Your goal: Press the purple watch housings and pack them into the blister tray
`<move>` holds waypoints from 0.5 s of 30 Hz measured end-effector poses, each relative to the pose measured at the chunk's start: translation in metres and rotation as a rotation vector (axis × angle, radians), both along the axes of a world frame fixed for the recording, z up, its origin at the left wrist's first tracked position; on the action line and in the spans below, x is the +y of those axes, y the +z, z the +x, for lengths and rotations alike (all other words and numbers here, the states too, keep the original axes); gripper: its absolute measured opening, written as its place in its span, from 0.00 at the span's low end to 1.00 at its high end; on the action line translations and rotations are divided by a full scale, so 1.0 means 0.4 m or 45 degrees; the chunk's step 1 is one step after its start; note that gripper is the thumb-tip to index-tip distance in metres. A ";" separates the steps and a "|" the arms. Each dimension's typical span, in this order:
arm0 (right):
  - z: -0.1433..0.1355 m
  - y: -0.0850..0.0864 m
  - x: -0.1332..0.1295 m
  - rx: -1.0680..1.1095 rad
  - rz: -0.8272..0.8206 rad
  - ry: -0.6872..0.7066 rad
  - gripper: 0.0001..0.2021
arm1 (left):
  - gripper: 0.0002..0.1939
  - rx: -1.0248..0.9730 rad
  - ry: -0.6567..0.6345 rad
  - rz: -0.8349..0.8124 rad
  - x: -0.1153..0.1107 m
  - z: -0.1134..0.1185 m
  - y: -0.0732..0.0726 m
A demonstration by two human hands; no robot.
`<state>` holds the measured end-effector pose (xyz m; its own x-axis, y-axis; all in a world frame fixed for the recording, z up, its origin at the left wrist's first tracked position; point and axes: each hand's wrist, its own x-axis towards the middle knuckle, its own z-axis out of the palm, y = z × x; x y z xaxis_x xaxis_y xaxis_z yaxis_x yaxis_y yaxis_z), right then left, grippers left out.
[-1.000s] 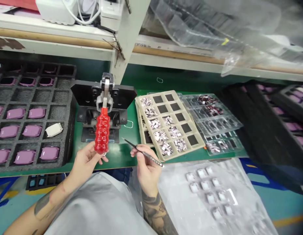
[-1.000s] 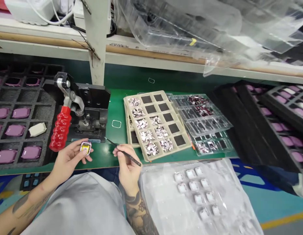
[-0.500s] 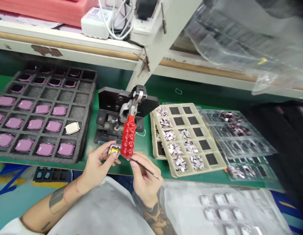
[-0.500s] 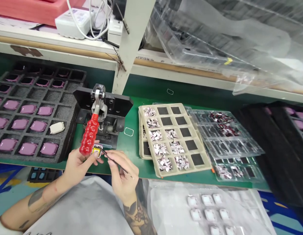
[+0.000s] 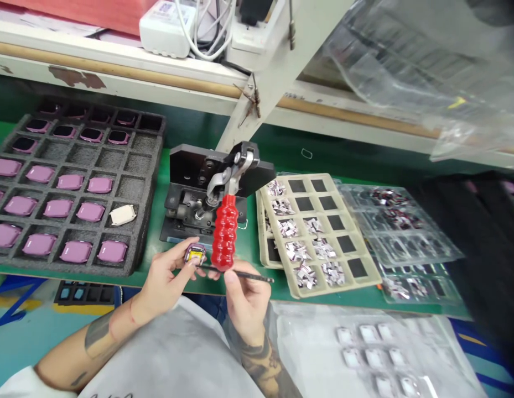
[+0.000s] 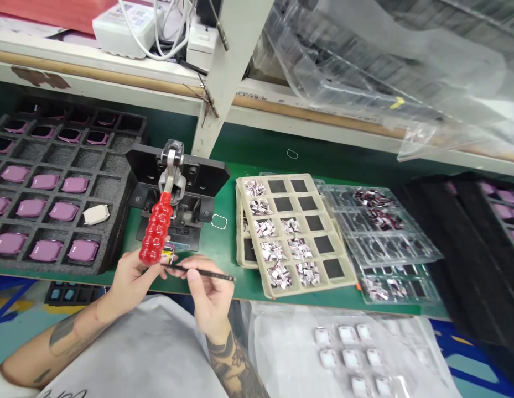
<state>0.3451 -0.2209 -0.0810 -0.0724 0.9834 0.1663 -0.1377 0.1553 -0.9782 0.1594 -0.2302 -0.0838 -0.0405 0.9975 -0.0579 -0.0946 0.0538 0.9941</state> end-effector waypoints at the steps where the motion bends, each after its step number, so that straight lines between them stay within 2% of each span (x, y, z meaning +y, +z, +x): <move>1: 0.004 0.000 -0.005 -0.007 0.052 0.002 0.08 | 0.21 -0.025 0.010 -0.014 0.003 0.001 0.003; 4: 0.015 -0.001 -0.006 -0.080 0.246 -0.169 0.08 | 0.21 -0.113 0.039 -0.087 0.009 0.008 0.016; 7: 0.018 -0.012 0.004 -0.134 0.295 -0.323 0.08 | 0.23 -0.222 0.054 -0.150 0.013 0.017 0.026; 11: 0.023 -0.018 0.007 -0.062 0.132 -0.172 0.07 | 0.28 -0.443 0.020 -0.259 0.024 0.013 0.025; 13: 0.044 -0.001 0.012 0.075 0.074 -0.076 0.05 | 0.28 -0.574 0.032 -0.337 0.032 0.003 0.015; 15: 0.082 0.030 0.029 0.201 0.082 0.047 0.09 | 0.26 -0.571 0.110 -0.362 0.036 -0.009 -0.005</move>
<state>0.3780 -0.2092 -0.0690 -0.0765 0.9675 0.2409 -0.2958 0.2087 -0.9322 0.1559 -0.2160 -0.0858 -0.0309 0.9342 -0.3554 -0.5227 0.2880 0.8024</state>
